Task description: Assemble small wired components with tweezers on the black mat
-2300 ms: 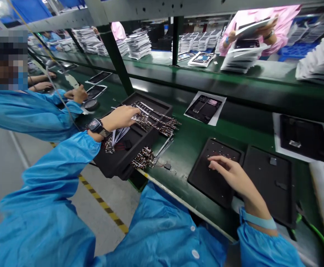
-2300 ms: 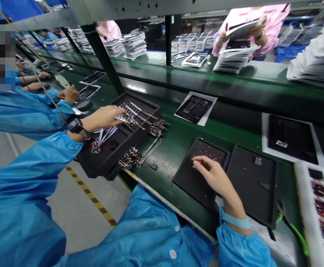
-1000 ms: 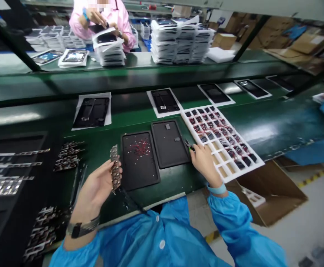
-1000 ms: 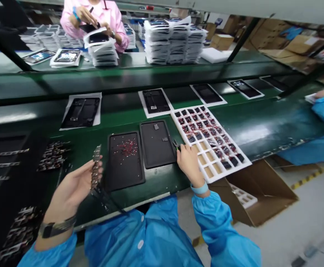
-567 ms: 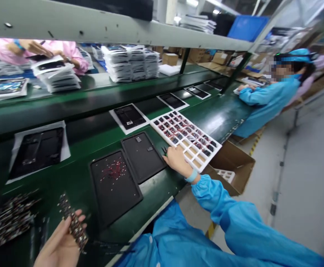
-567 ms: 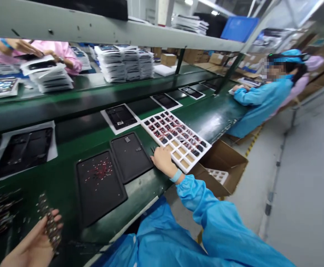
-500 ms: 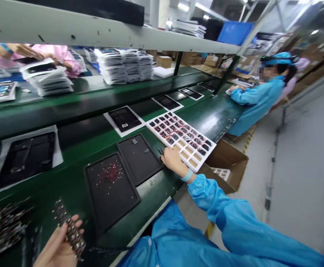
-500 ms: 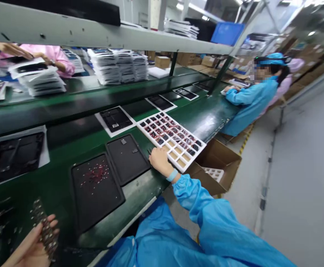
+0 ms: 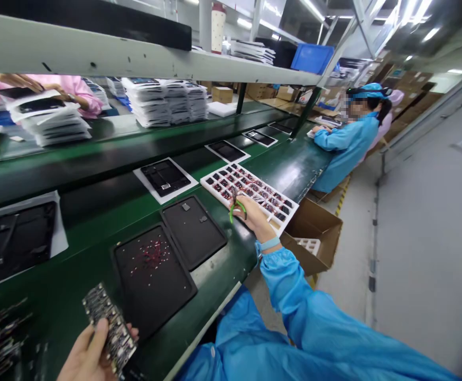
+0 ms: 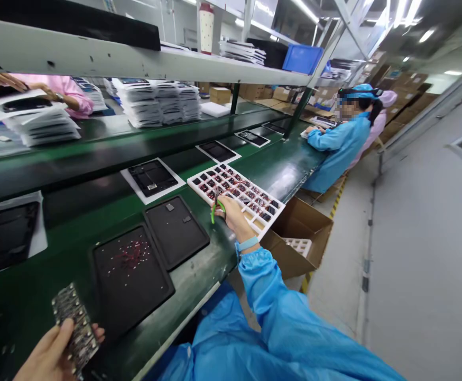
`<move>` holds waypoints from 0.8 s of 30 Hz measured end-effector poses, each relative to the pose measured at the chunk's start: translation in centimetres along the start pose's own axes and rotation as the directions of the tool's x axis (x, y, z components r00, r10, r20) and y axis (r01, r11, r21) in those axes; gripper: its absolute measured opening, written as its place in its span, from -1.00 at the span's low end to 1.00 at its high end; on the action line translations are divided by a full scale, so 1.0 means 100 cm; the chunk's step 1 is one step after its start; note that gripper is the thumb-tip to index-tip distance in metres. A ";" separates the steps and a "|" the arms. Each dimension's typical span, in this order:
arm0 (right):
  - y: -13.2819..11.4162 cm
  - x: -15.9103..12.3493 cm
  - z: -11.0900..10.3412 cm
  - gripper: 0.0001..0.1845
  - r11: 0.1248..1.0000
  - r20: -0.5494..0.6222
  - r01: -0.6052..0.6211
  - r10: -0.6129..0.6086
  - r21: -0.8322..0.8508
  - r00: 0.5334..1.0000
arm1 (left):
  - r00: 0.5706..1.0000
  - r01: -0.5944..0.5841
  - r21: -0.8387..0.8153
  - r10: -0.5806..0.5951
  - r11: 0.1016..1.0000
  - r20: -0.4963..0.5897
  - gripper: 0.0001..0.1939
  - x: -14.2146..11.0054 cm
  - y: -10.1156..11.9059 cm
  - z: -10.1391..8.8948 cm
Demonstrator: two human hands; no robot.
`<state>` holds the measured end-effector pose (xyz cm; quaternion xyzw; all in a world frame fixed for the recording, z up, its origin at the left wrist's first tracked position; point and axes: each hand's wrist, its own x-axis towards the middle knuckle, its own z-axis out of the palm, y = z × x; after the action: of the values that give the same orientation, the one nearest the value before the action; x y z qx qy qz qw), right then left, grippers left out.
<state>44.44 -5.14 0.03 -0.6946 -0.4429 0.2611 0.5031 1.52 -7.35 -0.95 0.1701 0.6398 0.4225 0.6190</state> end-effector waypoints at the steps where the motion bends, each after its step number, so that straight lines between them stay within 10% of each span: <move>1: -0.005 -0.001 0.002 -0.54 0.993 0.053 -0.005 -0.001 0.120 0.999 | 0.998 -0.061 -0.010 0.061 0.998 -0.018 -0.54 -0.001 0.001 0.002; 5: -0.036 -0.020 0.042 -0.64 0.773 0.422 -0.299 0.044 0.560 0.905 | 0.956 -0.292 -0.024 0.290 0.956 -0.045 -0.60 -0.009 0.007 0.015; 8: -0.063 -0.045 0.094 -0.66 0.781 0.625 -0.430 0.067 0.452 0.778 | 0.884 -0.462 -0.037 0.457 0.886 -0.096 -0.67 -0.006 0.017 0.023; 11: -0.080 -0.071 0.154 -0.59 0.905 0.720 -0.325 0.029 0.276 0.693 | 0.802 -0.580 -0.008 0.569 0.815 -0.179 -0.68 0.013 0.029 0.019; 15: -0.090 -0.107 0.216 -0.51 0.974 0.794 -0.149 -0.048 0.172 0.605 | 0.816 -0.572 -0.102 0.551 0.814 -0.177 -0.63 0.033 0.034 0.004; 24: -0.092 -0.137 0.246 -0.57 0.985 0.855 -0.145 -0.005 0.094 0.519 | 0.710 -0.673 0.054 0.664 0.738 -0.235 -0.61 0.033 0.029 -0.012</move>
<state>14.85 -4.74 -1.29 -0.4547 -0.5824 0.6204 0.2631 -1.05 -3.60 -1.02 0.3267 0.5967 0.6464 0.3457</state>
